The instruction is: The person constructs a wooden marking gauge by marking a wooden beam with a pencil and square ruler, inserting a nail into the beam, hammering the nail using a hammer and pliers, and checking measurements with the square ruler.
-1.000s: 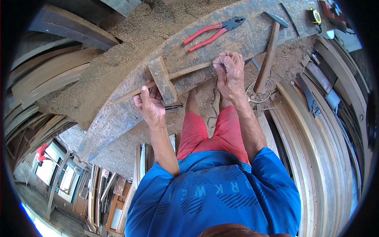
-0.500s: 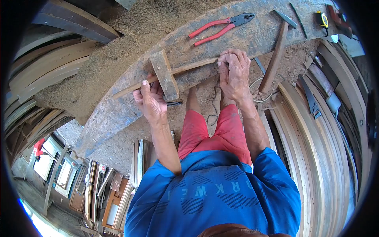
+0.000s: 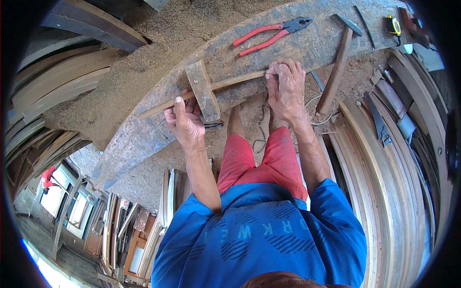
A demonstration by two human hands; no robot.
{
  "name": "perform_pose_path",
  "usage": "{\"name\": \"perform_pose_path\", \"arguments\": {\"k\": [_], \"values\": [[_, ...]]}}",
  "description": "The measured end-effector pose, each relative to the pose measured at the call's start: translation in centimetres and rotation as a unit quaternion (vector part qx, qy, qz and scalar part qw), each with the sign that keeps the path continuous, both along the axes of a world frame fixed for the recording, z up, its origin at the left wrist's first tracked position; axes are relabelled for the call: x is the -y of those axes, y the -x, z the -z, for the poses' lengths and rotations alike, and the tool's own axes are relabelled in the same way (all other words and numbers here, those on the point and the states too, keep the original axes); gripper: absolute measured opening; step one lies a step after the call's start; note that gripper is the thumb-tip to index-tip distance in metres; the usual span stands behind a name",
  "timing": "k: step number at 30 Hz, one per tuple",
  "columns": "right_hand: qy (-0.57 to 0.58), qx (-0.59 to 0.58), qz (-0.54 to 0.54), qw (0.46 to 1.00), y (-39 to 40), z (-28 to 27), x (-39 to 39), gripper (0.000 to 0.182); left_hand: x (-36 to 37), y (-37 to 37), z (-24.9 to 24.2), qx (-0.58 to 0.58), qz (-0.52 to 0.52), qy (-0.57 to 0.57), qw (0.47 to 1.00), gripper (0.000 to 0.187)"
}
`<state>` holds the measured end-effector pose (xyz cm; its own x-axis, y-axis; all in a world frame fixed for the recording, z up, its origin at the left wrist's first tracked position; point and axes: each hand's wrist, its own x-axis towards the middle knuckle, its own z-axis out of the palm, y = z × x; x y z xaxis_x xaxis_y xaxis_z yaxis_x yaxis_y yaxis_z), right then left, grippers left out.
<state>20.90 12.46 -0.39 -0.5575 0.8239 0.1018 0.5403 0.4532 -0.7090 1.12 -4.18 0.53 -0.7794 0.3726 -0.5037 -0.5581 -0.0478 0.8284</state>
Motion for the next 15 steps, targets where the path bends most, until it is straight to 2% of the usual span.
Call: {"name": "perform_pose_path", "arguments": {"k": [15], "values": [[0.001, 0.022, -0.052, 0.998, 0.5, -1.0, -0.7, 0.032, -0.5, -0.1, -0.3, -0.002, -0.010, -0.001, 1.000, 0.029]]}}
